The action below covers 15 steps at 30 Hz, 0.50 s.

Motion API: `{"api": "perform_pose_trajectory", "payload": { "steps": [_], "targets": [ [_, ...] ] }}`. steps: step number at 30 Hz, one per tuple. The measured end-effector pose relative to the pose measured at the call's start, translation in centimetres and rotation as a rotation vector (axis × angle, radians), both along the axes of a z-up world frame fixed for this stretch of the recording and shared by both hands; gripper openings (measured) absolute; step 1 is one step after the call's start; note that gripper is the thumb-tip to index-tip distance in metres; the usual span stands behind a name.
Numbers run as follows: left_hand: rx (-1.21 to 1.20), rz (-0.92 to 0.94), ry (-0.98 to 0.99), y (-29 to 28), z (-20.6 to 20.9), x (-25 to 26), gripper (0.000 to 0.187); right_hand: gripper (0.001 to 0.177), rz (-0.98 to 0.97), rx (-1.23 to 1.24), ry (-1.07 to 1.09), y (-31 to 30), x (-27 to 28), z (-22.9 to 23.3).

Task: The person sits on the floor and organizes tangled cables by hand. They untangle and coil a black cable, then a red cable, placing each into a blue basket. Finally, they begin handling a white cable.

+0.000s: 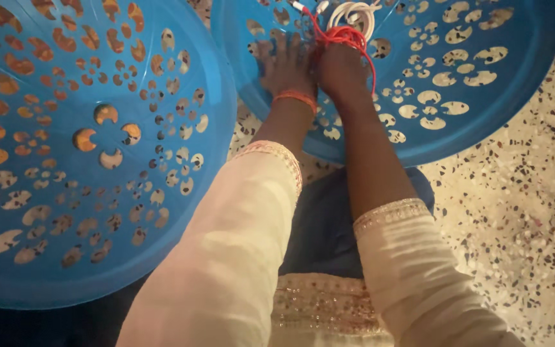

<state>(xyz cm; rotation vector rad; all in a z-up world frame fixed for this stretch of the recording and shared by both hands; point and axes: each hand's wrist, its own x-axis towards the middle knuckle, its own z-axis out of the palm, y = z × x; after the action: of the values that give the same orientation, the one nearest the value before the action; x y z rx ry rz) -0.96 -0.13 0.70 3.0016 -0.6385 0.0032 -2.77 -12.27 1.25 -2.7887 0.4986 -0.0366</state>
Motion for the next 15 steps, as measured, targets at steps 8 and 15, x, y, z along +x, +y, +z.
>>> {"api": "perform_pose_trajectory", "payload": {
  "steps": [8,15],
  "targets": [
    [-0.081,0.015,-0.049,-0.6,-1.1,-0.7,0.062,0.025,-0.179,-0.223,-0.246,-1.1,0.3,1.7],
    [-0.148,0.056,-0.224,-1.9,-1.4,0.3,0.053,0.047,-0.083,-0.262,-0.421,0.8,-0.6,4.7]
  ]
}}
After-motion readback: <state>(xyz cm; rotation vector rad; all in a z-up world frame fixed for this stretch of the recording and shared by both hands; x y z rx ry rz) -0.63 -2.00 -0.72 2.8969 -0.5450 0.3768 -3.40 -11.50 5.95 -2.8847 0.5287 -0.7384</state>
